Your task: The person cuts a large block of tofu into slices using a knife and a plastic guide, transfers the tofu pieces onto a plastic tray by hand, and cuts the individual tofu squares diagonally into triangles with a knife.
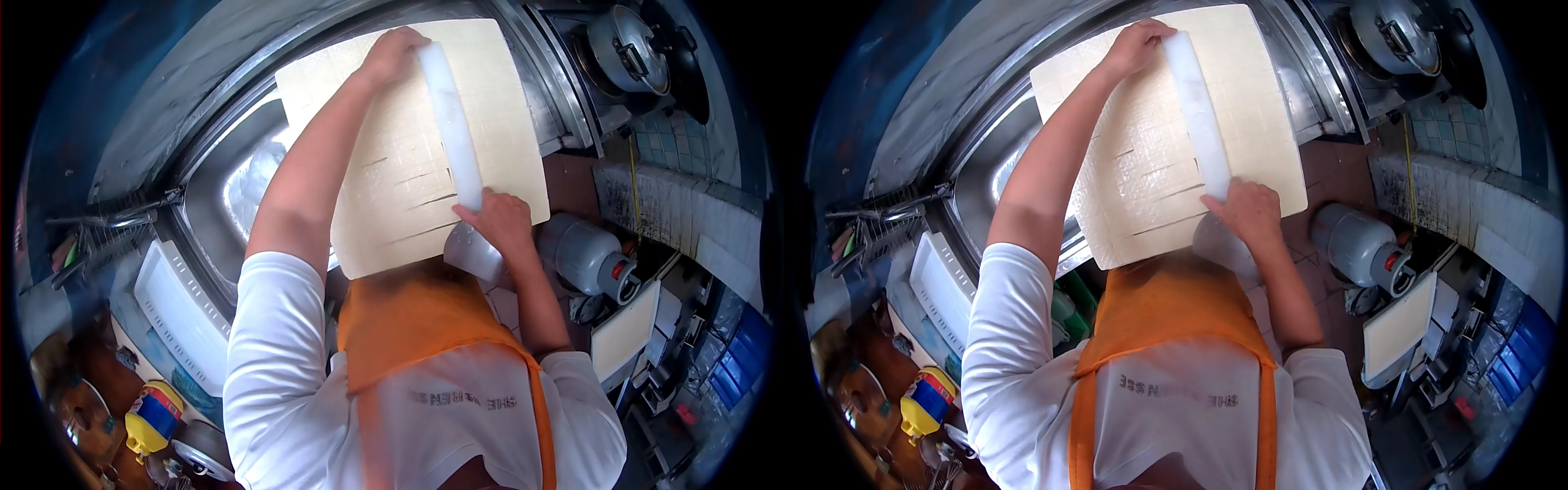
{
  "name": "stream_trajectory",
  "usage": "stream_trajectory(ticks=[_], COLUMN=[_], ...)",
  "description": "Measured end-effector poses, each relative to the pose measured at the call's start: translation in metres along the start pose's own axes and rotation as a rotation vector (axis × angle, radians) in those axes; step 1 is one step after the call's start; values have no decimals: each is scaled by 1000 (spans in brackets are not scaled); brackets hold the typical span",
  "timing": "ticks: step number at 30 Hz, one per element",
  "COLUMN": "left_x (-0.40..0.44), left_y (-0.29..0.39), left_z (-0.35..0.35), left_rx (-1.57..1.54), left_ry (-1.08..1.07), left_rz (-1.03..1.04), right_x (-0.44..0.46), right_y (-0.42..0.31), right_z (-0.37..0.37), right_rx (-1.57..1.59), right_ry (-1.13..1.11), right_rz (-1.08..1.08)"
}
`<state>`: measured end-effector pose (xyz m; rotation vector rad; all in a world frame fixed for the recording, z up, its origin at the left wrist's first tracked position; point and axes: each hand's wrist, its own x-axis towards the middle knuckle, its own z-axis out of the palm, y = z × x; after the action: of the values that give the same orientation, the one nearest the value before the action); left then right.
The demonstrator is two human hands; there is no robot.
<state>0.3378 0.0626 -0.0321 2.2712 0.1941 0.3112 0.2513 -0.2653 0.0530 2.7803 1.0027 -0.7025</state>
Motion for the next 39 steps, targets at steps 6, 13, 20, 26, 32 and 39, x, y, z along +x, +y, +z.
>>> stream_trajectory(ticks=[6, 13, 20, 26, 32, 39], left_x=[-14, -60, -81, -84, -86, -84], left_y=[37, 82, 83, 85, 93, 97], left_z=[-6, 9, 27, 23, 21, 19], left_rx=[348, 414, 414, 506, 427, 415], left_ry=[-110, -154, -212, -355, -371, -377], left_rz=[-23, 119, 138, 213, 137, 116], right_x=[-25, -93, -112, -109, -105, -106], right_y=[35, 76, 38, 33, 31, 28], right_z=[-36, -46, -15, -11, -15, -14], right_rx=[324, 399, 291, 301, 304, 329], right_ry=[-216, 74, 320, 309, 303, 318], right_rz=[39, 58, 38, 39, 39, 36])
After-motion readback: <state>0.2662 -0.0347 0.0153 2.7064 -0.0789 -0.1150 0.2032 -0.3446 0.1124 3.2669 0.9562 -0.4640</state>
